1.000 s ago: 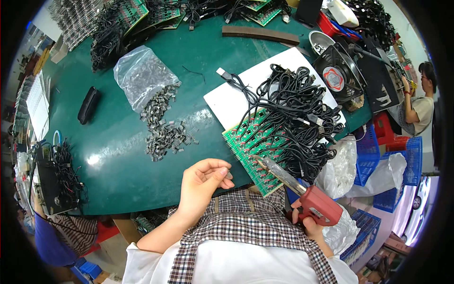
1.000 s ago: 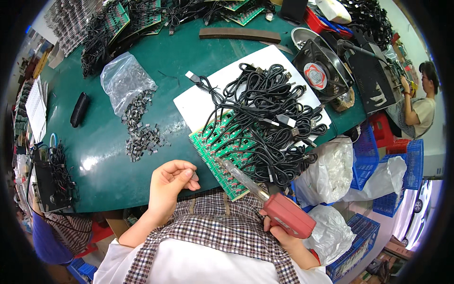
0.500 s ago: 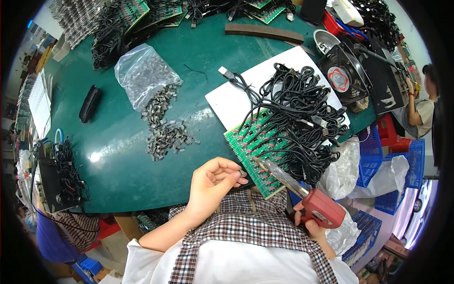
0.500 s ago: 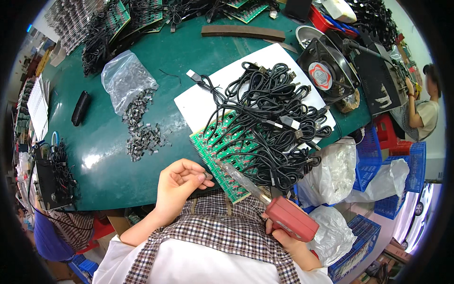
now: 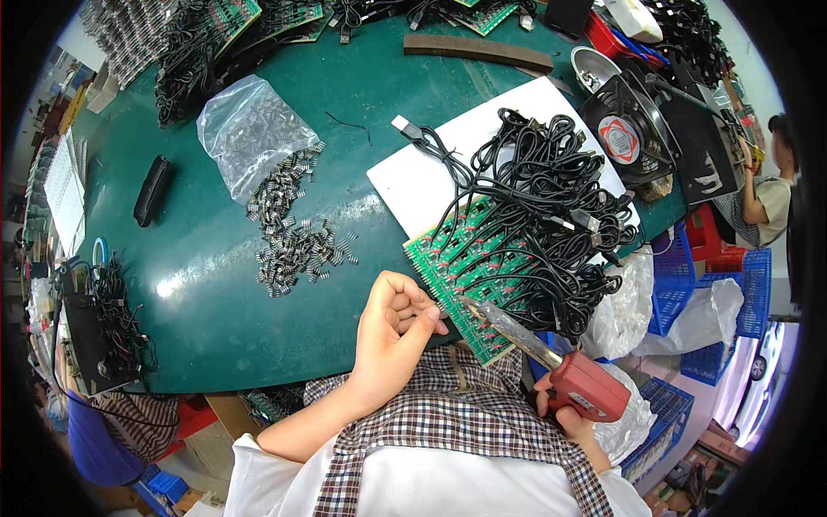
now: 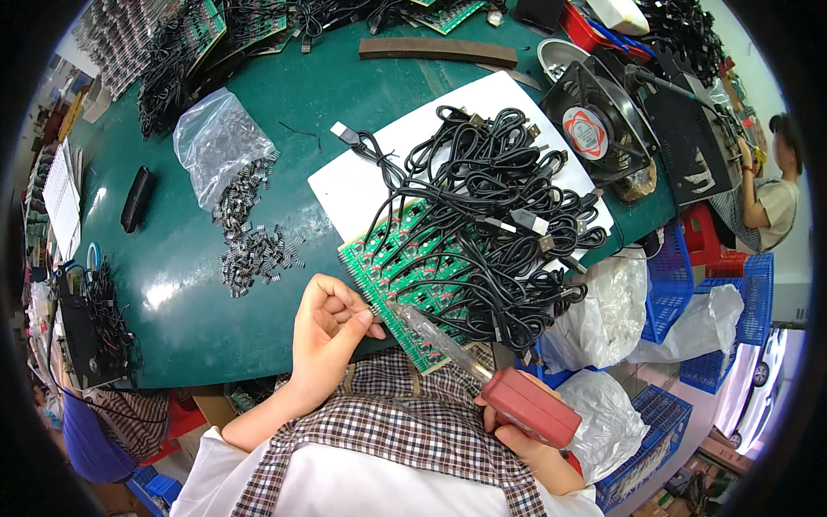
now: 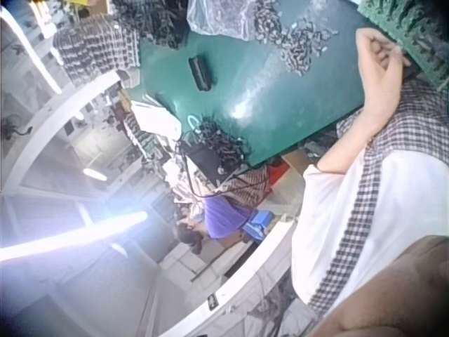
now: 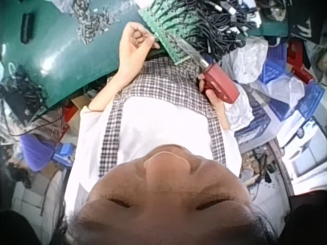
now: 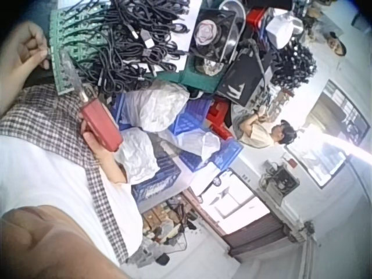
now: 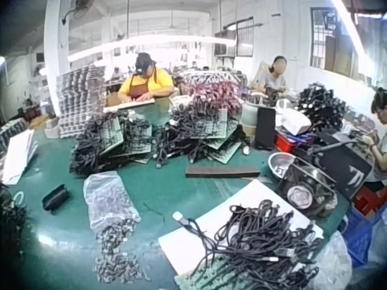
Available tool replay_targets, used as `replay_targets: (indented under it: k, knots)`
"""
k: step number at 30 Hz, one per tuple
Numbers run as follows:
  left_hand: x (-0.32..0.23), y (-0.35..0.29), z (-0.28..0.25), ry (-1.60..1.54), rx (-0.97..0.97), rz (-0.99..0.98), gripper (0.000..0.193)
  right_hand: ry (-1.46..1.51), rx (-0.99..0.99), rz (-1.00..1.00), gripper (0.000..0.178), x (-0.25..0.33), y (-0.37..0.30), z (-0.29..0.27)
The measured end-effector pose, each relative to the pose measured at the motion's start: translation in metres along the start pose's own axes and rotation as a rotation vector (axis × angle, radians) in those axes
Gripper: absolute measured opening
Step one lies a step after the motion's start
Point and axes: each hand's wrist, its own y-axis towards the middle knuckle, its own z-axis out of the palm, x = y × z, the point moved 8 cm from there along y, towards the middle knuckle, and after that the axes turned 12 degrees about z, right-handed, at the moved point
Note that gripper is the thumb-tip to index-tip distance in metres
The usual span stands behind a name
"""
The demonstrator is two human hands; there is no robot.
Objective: The person assembles electronics by picking up electronic components by hand, positioning them onto circuit boards, and soldering them using a soldering gun, then sets completed circuit boards into a box.
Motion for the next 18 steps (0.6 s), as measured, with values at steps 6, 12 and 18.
replay_targets:
  k: [6,12,18]
  knots:
    - [0.003,0.001,0.0,0.01,-0.012,-0.013,0.018,-0.005,0.006,0.019,0.067,-0.002,0.003,0.001]
    - [0.002,0.002,0.0,0.039,-0.036,0.011,0.018,-0.134,-0.02,0.039,0.069,-0.016,0.001,-0.011]
    - [0.0,0.003,0.001,0.036,-0.05,0.035,0.018,-0.137,0.019,-0.017,0.067,-0.018,0.0,-0.015]
